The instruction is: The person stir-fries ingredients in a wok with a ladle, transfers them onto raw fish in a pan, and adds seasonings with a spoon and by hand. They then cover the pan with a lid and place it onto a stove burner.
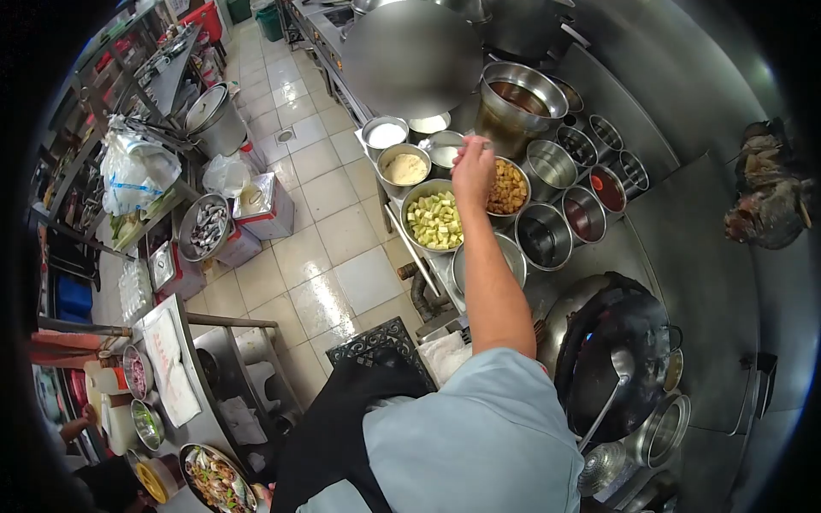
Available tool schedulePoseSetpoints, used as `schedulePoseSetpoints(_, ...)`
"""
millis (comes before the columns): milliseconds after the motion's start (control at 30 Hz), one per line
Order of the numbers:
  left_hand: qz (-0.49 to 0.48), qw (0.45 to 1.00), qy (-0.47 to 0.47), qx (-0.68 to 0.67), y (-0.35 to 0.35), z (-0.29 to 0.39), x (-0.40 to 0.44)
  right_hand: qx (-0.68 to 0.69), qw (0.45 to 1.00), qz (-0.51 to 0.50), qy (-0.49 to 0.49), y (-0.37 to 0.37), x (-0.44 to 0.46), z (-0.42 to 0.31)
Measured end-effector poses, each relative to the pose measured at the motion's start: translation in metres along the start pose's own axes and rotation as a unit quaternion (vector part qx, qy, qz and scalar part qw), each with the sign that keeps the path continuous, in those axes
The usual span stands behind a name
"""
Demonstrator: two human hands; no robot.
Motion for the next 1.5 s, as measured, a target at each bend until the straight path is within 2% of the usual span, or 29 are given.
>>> schedulePoseSetpoints(67,-0.029,0.999,0.029,-0.005,-0.008,-0.001,0.001,-0.114,0.993,-0.022,0.024,-0.009,0.007,0.022)
schedulePoseSetpoints(133,-0.057,0.996,0.071,-0.001,-0.026,-0.003,0.002,-0.149,0.988,-0.027,0.022,-0.016,0.005,0.038)
schedulePoseSetpoints(167,-0.012,0.999,0.042,0.006,-0.011,0.003,0.004,-0.167,0.985,-0.029,0.021,-0.019,0.003,0.045)
schedulePoseSetpoints(233,0.079,0.997,-0.016,0.021,0.013,0.012,0.005,-0.108,0.993,-0.025,-0.034,-0.024,-0.004,0.043)
schedulePoseSetpoints(333,0.079,0.996,0.008,0.029,0.015,0.013,0.007,-0.035,0.996,-0.008,-0.085,-0.026,-0.006,0.049)
schedulePoseSetpoints(433,0.095,0.995,-0.013,0.031,0.017,0.013,0.008,0.01,0.993,-0.001,-0.118,-0.028,0.002,0.066)
schedulePoseSetpoints(467,0.146,0.988,-0.044,0.013,0.021,0.014,0.006,0.016,0.992,0.0,-0.123,-0.028,0.004,0.069)
schedulePoseSetpoints(500,0.196,0.978,-0.074,-0.004,-0.012,0.001,0.002,0.022,0.992,0.0,-0.128,-0.027,0.006,0.073)
schedulePoseSetpoints(567,0.207,0.974,-0.088,-0.014,-0.042,-0.013,-0.004,0.047,0.988,-0.004,-0.145,-0.026,0.007,0.081)
schedulePoseSetpoints(667,0.126,0.99,-0.062,0.009,-0.032,-0.011,-0.004,0.089,0.978,-0.013,-0.189,-0.025,0.007,0.087)
schedulePoseSetpoints(767,0.123,0.99,-0.064,0.021,-0.01,-0.003,0.0,0.139,0.966,-0.018,-0.219,-0.021,0.003,0.09)
schedulePoseSetpoints(833,0.121,0.991,-0.044,0.024,-0.025,-0.007,0.0,0.183,0.955,-0.029,-0.232,-0.02,-0.002,0.086)
schedulePoseSetpoints(933,0.126,0.991,-0.027,0.024,-0.066,-0.018,-0.001,0.216,0.942,-0.098,-0.237,-0.019,-0.014,0.066)
schedulePoseSetpoints(1000,0.184,0.979,-0.061,0.064,-0.096,-0.035,-0.012,0.208,0.935,-0.174,-0.229,-0.027,-0.023,0.053)
schedulePoseSetpoints(1033,0.248,0.958,-0.101,0.101,-0.113,-0.038,-0.015,0.189,0.929,-0.229,-0.222,-0.039,-0.033,0.048)
schedulePoseSetpoints(1067,0.284,0.943,-0.108,0.137,-0.168,-0.057,-0.026,0.234,0.918,-0.212,-0.24,-0.051,-0.057,0.033)
schedulePoseSetpoints(1100,0.228,0.964,-0.102,0.089,-0.175,-0.06,-0.024,0.239,0.904,-0.241,-0.259,-0.068,-0.082,0.019)
schedulePoseSetpoints(1133,0.134,0.987,-0.076,0.04,-0.166,-0.06,-0.018,0.257,0.873,-0.32,-0.265,-0.085,-0.099,0.022)
schedulePoseSetpoints(1167,0.119,0.989,-0.082,0.03,-0.164,-0.058,-0.016,0.229,0.868,-0.343,-0.276,-0.106,-0.13,0.009)
schedulePoseSetpoints(1200,0.032,0.998,-0.052,-0.025,-0.147,-0.058,-0.014,0.232,0.855,-0.365,-0.285,-0.121,-0.166,-0.003)
schedulePoseSetpoints(1233,0.093,0.992,-0.085,-0.027,-0.159,-0.06,-0.023,0.239,0.83,-0.411,-0.292,-0.139,-0.207,-0.016)
schedulePoseSetpoints(1300,0.119,0.988,-0.095,-0.036,-0.15,-0.061,-0.026,0.237,0.774,-0.489,-0.324,-0.17,-0.284,-0.024)
schedulePoseSetpoints(1500,0.105,0.991,-0.08,-0.018,-0.141,-0.056,-0.044,0.232,0.599,-0.63,-0.437,-0.233,-0.521,-0.05)
Point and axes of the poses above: each hand's wrist, its own x-axis towards the middle knuckle, its own y-axis out of the back of the hand, z = x × y, the point moved 5 cm from there along x, towards the middle knuckle
